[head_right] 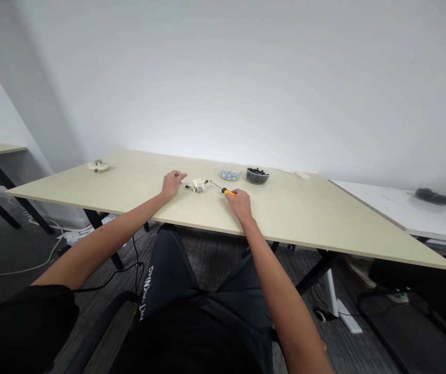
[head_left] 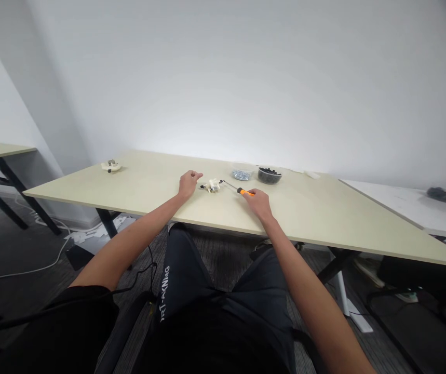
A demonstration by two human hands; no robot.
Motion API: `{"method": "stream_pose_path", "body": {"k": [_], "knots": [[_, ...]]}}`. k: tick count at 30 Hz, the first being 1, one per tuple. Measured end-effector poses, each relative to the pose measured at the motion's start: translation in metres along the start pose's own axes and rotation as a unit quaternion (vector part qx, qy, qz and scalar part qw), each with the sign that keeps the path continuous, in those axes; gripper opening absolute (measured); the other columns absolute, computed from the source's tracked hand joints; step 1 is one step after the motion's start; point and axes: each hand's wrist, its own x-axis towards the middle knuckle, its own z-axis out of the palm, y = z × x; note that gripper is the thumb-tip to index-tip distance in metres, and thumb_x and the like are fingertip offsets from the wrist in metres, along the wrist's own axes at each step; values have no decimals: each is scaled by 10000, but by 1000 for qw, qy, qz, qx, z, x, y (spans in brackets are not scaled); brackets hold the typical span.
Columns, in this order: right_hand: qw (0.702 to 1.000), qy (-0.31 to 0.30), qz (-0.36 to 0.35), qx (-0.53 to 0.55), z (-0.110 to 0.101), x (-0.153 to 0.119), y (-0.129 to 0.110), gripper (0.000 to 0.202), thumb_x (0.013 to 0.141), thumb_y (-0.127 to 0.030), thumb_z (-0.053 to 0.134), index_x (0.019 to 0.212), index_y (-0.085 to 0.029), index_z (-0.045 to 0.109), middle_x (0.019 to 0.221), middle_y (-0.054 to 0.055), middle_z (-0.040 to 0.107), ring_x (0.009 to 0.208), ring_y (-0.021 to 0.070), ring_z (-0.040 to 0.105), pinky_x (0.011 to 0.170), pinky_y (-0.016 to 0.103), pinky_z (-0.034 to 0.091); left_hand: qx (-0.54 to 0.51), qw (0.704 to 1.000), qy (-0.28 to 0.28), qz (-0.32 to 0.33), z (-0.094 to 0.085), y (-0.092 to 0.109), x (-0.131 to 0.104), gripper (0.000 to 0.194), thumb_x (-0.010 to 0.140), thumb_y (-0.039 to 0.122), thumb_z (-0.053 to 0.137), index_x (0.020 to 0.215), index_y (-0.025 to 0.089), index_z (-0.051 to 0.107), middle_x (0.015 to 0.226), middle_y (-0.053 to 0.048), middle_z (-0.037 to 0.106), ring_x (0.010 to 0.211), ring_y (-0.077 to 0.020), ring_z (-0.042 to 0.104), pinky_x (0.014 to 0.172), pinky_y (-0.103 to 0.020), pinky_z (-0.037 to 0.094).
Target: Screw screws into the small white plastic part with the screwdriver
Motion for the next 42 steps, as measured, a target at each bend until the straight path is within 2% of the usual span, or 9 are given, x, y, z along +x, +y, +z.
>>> {"method": "stream_pose_path", "body": {"k": [18, 23, 29, 34, 42], "knots": [[1000, -3, 1, 10, 1, 0, 0, 316, 831, -356, 570, 996, -135, 724, 996, 113, 710, 892, 200, 620, 742, 242, 400, 9, 1000, 20, 12, 1, -3, 0, 226, 838, 404, 564, 749, 196, 562, 801, -45, 656, 791, -195, 596, 747, -308, 413], [1000, -4, 0, 11, 0, 0, 1, 322, 832, -361, 571, 1003, -134, 723, 995, 117, 710, 896, 206, 623, 752, 246, 406, 12, 1000, 17, 9, 1, -1, 0, 228, 834, 405, 568, 747, 194, 575, 757, -40, 645, 802, -199, 591, 765, -309, 417], [1000, -7, 4, 7, 0, 0, 0, 333, 834, -357, 570, 1017, -124, 721, 1018, 124, 707, 920, 212, 622, 758, 246, 407, 0, 1000, 0, 6, 1, -2, 0, 224, 833, 393, 567, 730, 197, 595, 670, -18, 625, 690, -179, 579, 714, -311, 411], [1000, -5, 3, 6, 1, 0, 0, 326, 834, -360, 572, 1003, -128, 726, 1009, 120, 710, 921, 209, 624, 766, 245, 405, -25, 1000, 3, 2, 1, -3, 0, 188, 849, 350, 542, 761, 192, 592, 831, -43, 692, 700, -168, 597, 723, -311, 425], [1000, -4, 1, 11, 1, 1, 1, 335, 831, -376, 570, 999, -131, 725, 1003, 118, 711, 905, 209, 622, 751, 249, 399, 4, 1000, 22, 22, 4, -8, 3, 210, 840, 383, 558, 791, 185, 606, 881, -60, 687, 821, -195, 617, 772, -314, 439]]}}
